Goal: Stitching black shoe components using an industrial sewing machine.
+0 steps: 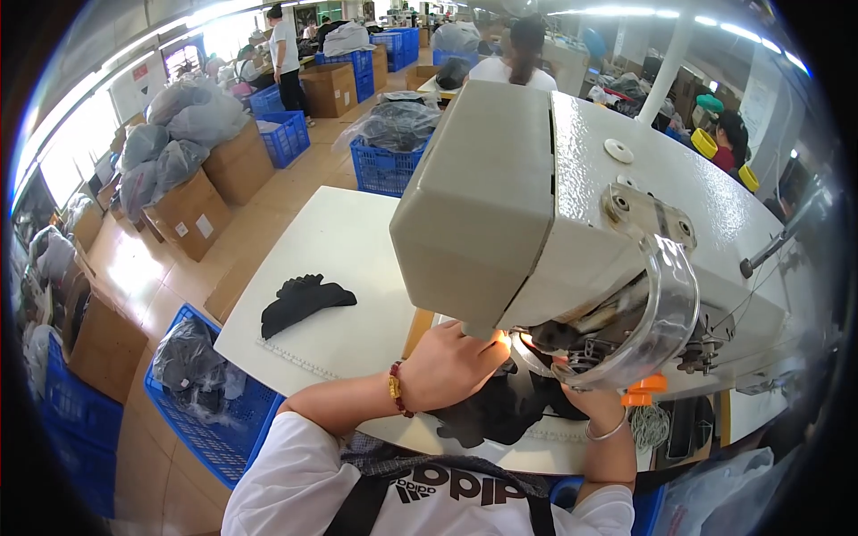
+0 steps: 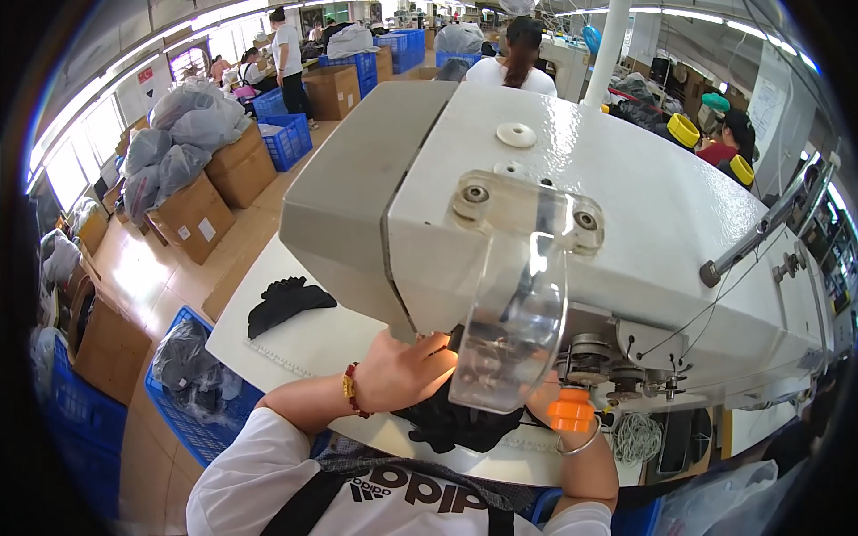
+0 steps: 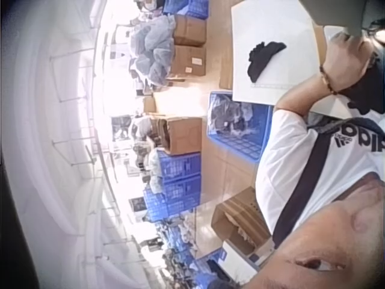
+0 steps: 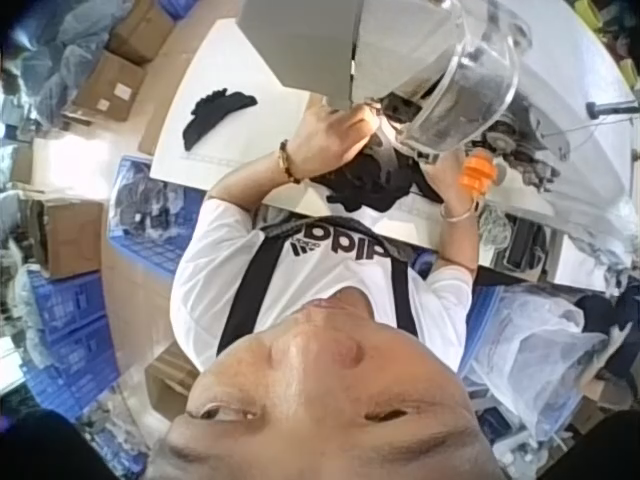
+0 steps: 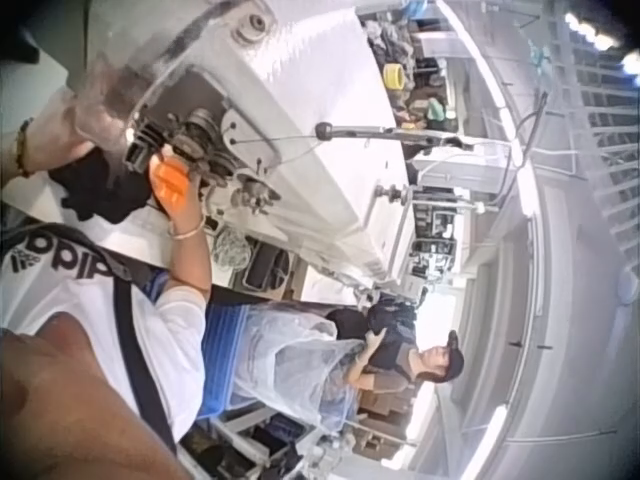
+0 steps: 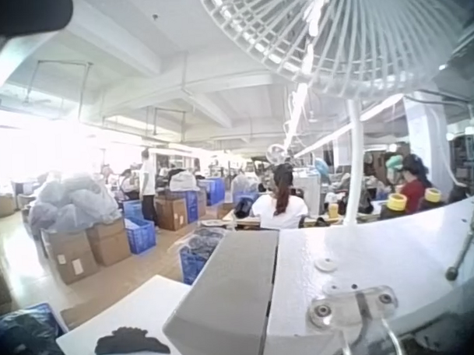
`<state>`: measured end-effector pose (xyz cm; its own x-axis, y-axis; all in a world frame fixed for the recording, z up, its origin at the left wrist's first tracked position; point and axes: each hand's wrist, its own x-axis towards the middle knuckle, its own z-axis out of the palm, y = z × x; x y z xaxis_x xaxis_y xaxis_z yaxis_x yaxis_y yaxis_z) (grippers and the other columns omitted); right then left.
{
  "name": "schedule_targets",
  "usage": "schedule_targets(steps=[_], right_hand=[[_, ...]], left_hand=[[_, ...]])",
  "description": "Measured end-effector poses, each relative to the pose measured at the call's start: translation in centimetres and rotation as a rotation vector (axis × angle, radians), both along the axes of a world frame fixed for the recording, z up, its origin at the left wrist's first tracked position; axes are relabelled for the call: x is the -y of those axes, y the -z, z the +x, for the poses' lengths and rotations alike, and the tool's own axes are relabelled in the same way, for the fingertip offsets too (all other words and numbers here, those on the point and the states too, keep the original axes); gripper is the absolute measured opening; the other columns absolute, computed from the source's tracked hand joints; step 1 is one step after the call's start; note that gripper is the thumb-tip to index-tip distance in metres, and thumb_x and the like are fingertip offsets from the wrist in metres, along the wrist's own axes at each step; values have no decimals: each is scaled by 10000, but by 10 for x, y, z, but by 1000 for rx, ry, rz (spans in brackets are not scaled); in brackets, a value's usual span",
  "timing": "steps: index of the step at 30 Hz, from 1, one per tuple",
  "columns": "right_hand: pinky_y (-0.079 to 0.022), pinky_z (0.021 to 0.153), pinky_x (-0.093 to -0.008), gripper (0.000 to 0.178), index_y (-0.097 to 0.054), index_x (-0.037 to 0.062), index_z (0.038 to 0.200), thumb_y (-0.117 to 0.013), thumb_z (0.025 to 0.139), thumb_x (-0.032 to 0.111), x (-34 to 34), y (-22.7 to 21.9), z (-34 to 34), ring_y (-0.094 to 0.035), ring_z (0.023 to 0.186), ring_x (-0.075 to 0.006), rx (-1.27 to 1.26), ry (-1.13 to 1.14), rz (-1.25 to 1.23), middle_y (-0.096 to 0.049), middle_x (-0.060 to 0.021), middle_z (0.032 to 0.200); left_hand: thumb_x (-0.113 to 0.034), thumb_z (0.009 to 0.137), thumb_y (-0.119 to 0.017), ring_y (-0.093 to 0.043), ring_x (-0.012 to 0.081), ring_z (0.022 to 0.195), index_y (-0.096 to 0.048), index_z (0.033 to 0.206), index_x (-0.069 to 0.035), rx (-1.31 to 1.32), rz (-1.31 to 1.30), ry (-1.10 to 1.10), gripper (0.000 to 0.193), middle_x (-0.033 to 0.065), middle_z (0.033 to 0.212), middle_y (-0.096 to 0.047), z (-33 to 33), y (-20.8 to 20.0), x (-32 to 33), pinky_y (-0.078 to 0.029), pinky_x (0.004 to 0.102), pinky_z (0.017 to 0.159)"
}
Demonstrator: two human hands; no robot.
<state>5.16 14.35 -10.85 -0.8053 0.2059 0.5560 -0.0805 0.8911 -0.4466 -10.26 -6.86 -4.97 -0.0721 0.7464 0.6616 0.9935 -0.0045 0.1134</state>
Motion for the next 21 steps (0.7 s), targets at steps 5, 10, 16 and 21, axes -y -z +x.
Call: schedule_targets(steps=[5, 10, 16, 21], right_hand=[[-484, 852, -379, 339, -636, 91, 1144, -631, 819, 189, -1, -19, 13, -631, 979, -236, 105, -18, 117, -665, -89, 1015], [-495, 793, -388, 306, -701, 141, 1032, -666, 731, 186, -1, -17, -14, -643, 919, -272, -95, -50, 345, -682, -93, 961], [-502, 760, -392, 264, -683, 41, 973, -661, 714, 86, -5, -28, -17, -633, 883, -306, 777, -106, 380, -669, -123, 996], [-494, 800, -398, 477, -638, 19, 1087, -754, 669, 216, -1, -23, -15, -626, 909, -337, 143, -124, 67, -657, -161, 1000]], left_hand=[[-146, 722, -695, -593, 230, 768, -615, 927, -113, -196, 56, -95, 223, 36, 976, -550, -2, 3, 2, -472, 363, 653], [-89, 710, -696, -598, 187, 643, -637, 879, -116, -95, -26, -41, 181, 14, 921, -595, -7, -2, -2, -476, 334, 510], [-104, 647, -729, -574, 257, 832, -649, 799, -89, -81, -26, -57, 173, 56, 840, -593, -5, 16, 1, -452, 392, 651], [-84, 637, -713, -580, 288, 809, -631, 782, -69, -97, 3, -91, 168, 100, 902, -599, 1, 13, -2, -461, 401, 655]])
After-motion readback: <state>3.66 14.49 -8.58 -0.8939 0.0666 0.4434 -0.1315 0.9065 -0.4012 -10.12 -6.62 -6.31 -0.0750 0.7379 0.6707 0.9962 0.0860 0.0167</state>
